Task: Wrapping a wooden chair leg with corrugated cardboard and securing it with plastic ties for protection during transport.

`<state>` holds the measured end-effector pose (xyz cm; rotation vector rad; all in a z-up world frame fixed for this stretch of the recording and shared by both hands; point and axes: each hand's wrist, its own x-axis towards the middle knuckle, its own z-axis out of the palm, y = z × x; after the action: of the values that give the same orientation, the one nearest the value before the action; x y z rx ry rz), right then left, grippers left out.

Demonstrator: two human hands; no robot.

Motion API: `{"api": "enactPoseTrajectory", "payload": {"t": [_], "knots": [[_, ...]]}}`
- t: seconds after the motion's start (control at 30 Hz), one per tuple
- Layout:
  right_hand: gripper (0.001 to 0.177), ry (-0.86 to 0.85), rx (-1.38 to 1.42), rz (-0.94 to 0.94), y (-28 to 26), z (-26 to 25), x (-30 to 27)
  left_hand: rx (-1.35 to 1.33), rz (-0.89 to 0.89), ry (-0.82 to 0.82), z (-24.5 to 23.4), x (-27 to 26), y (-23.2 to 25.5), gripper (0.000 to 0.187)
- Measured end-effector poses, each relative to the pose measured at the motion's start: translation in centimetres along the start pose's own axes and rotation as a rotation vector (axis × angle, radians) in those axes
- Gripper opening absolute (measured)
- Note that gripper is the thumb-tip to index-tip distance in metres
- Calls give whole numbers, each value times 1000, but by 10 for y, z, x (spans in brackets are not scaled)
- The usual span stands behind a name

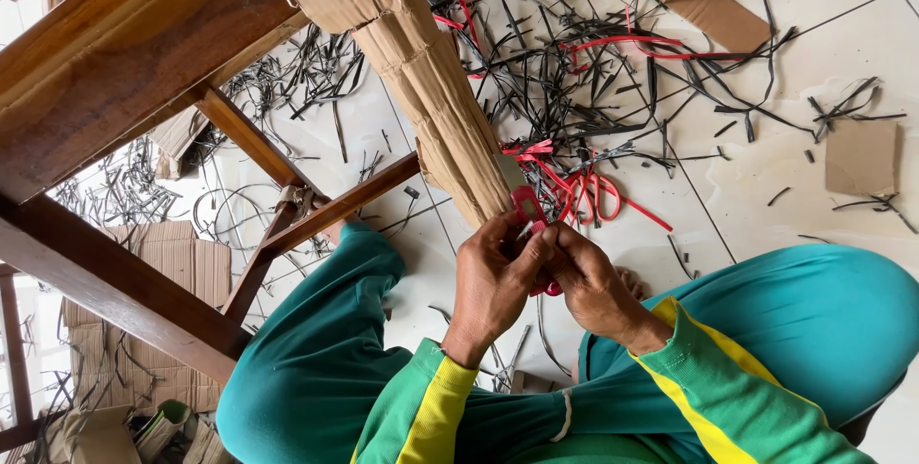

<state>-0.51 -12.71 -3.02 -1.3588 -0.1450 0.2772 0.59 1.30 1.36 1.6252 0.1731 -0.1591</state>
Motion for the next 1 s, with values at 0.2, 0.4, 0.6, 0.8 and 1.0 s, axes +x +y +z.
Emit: {"api": "enactPoseTrajectory", "payload": {"t": [0.2,0.4,0.6,0.8,1.0], "knots": [[17,-5,-23,33,8,-3,-1,244,145,2,3,-4,-7,21],[18,-22,-89,10,13,-7,0,378,285,69,9,-5,-18,14],[19,-52,-12,17,0,-2,2,238,205,64,4,-2,-9,20],[16,-43,77,44,2,-4,1,-11,12,26,0,0,-13,25],[16,16,116,59,-9,-2,1,-39,2,35,0,-1,-13,26]]}}
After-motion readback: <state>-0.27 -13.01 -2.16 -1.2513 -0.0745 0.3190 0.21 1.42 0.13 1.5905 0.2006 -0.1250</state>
